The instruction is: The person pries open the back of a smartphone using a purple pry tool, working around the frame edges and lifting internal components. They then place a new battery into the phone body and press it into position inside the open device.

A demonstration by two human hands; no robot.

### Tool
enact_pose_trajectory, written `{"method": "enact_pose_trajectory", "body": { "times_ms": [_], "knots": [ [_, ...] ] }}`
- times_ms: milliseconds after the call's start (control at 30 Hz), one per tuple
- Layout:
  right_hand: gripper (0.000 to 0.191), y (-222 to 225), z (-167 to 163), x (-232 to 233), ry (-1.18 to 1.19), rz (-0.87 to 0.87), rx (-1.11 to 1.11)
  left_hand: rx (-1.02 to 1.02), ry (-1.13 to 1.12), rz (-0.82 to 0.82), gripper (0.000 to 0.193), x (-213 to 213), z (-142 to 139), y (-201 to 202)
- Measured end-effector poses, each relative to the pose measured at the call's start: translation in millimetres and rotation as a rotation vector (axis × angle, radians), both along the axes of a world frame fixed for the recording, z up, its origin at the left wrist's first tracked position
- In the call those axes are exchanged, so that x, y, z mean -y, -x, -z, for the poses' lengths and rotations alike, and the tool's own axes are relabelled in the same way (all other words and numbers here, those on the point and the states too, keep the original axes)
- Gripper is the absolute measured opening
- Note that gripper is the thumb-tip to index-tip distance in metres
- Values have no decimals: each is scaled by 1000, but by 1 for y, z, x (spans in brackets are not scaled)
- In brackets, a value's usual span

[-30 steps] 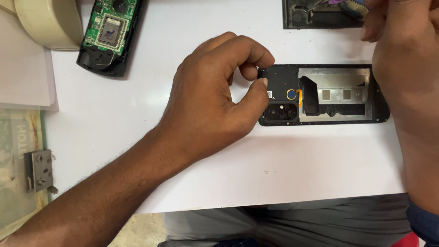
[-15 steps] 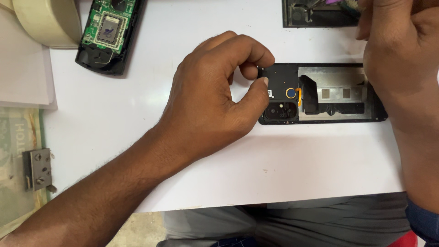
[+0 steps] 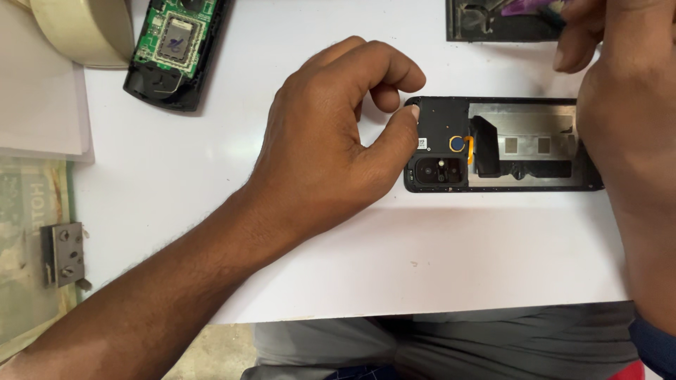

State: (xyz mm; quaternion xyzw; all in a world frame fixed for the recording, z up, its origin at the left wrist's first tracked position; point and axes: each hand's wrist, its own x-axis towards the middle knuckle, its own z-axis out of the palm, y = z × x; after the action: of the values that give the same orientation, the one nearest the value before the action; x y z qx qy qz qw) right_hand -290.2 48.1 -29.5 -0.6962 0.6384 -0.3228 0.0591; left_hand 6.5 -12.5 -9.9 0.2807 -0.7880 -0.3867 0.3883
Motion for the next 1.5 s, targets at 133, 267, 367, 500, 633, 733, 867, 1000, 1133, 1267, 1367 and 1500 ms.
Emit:
{"method": "enact_pose_trajectory", "body": {
  "times_ms": [133, 267, 367, 500, 633, 733, 867, 1000, 1133, 1267, 1367, 1500],
  "knots": [
    [37, -2, -3, 2, 9, 40, -108, 39, 4, 2, 13, 0, -1, 0],
    [42, -8, -2, 7, -13, 97, 117, 19, 7, 10, 13, 0, -1, 0],
    [43, -10, -3, 8, -39, 139, 142, 27, 11, 9, 11, 0, 1, -1],
    [43, -11, -3, 8, -41, 156, 125, 30, 21, 9, 9, 0, 4, -1],
    [41, -5, 1, 5, -33, 123, 150, 31, 20, 16, 10, 0, 6, -1],
    [42, 3, 6, 3, -54, 40, 273, 33, 19, 11, 12, 0, 6, -1],
    [43, 13, 14, 5, -85, -98, 526, 40, 11, -6, 14, 0, 6, -1],
    [43, 14, 19, 7, -145, -201, 809, 50, 16, -7, 20, 1, 6, -1],
    [44, 11, 17, 2, -184, -228, 845, 65, 33, -6, 29, 1, 7, -1],
    [43, 7, 16, 1, -191, -246, 869, 105, 61, -9, 27, 2, 7, 1],
    [43, 5, 15, 2, -184, -249, 883, 110, 67, -6, 22, 2, 8, 3],
    [42, 5, 14, 3, -181, -257, 832, 86, 51, 6, 13, 3, 8, 4]
  ]
}}
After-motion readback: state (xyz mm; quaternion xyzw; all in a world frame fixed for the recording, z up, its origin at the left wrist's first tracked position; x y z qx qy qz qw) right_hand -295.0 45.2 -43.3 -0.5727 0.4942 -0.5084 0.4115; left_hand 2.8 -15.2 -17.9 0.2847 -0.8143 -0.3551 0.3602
